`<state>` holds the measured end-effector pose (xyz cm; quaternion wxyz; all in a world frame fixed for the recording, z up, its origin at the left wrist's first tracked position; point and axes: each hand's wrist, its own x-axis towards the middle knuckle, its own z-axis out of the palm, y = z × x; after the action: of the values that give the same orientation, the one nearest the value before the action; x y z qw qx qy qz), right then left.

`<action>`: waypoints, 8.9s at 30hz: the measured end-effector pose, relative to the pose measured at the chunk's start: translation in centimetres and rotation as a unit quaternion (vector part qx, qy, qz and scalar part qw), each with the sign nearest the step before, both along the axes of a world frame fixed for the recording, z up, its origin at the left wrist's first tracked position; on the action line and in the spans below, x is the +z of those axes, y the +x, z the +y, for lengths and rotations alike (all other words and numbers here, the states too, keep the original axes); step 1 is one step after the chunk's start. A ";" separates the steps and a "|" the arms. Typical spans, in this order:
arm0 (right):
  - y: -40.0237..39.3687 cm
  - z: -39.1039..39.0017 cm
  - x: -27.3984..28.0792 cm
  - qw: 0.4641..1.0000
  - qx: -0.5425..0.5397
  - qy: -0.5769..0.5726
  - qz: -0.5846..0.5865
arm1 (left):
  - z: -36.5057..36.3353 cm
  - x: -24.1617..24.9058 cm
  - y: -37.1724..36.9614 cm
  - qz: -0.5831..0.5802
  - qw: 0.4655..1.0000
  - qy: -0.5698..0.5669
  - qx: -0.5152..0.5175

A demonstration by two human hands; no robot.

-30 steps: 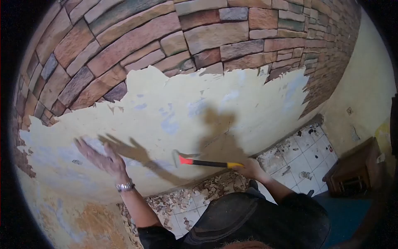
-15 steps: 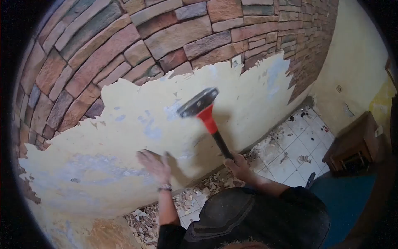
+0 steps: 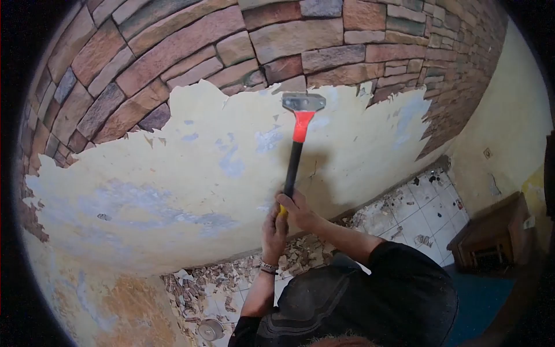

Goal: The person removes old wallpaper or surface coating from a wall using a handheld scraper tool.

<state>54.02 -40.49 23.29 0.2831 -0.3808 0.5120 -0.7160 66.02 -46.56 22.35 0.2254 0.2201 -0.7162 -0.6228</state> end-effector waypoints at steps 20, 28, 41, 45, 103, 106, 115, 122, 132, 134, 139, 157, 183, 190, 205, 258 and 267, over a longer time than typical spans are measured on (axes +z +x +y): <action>-3.9 -1.8 1.2 0.980 0.100 -0.065 -0.156 | 0.9 -7.0 1.5 -0.213 0.887 -0.375 0.165; -5.3 -0.6 2.6 0.974 0.100 -0.104 -0.172 | 2.4 -5.3 -1.5 -0.112 0.935 -0.316 0.119; -6.8 0.6 2.3 0.974 0.041 -0.048 -0.218 | 5.2 -7.2 -6.2 -0.156 0.905 -0.394 0.035; -6.5 1.1 1.9 0.984 0.011 -0.052 -0.170 | 5.4 -6.7 -6.6 -0.081 0.915 -0.391 0.061; -17.8 10.8 -8.8 0.977 -0.002 0.200 0.072 | -2.1 21.2 -18.2 0.103 0.587 -0.764 0.246; -16.8 11.4 -6.3 0.980 0.016 0.198 0.019 | -2.0 21.4 -18.2 0.109 0.574 -0.783 0.213; -16.5 11.6 -3.5 0.989 0.022 0.140 -0.030 | -0.4 19.6 -20.1 0.194 0.731 -0.571 0.319; -18.4 12.7 -6.1 0.993 -0.020 0.107 0.048 | 0.8 18.5 -20.8 0.246 0.806 -0.366 0.395; -19.5 12.0 3.2 0.972 -0.050 0.111 0.203 | 0.8 16.9 -21.0 0.295 0.845 -0.234 0.380; -19.2 10.3 5.2 0.964 -0.080 0.084 0.238 | 0.8 17.1 -20.9 0.325 0.855 -0.205 0.348; -19.6 8.4 7.1 0.958 -0.093 0.082 0.261 | 0.2 16.1 -20.4 0.324 0.864 -0.222 0.315; -19.6 4.7 13.8 0.878 -0.101 0.102 0.456 | 0.1 15.0 -19.6 0.367 0.887 -0.090 0.265; -18.9 6.9 14.5 0.821 -0.105 0.188 0.529 | 2.6 -14.7 23.5 -0.477 0.670 -0.141 0.551; -16.6 5.2 16.9 0.801 -0.117 0.218 0.545 | -0.5 -14.2 26.8 -0.505 0.708 -0.153 0.469; -19.2 6.8 22.9 0.684 -0.152 0.243 0.671 | -0.9 -9.3 28.3 -0.366 0.695 -0.200 0.585; -13.6 -0.2 25.9 0.706 -0.081 0.101 0.697 | 6.2 -24.6 27.9 -0.399 0.744 -0.199 0.497; -8.3 -4.3 27.0 0.707 -0.035 0.196 0.678 | 0.5 -21.8 28.5 -0.439 0.755 -0.184 0.452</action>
<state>45.68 -44.79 50.26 -0.0974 -0.6813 0.7081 -0.1578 94.48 -46.04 0.55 0.1775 0.7215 -0.6545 -0.1401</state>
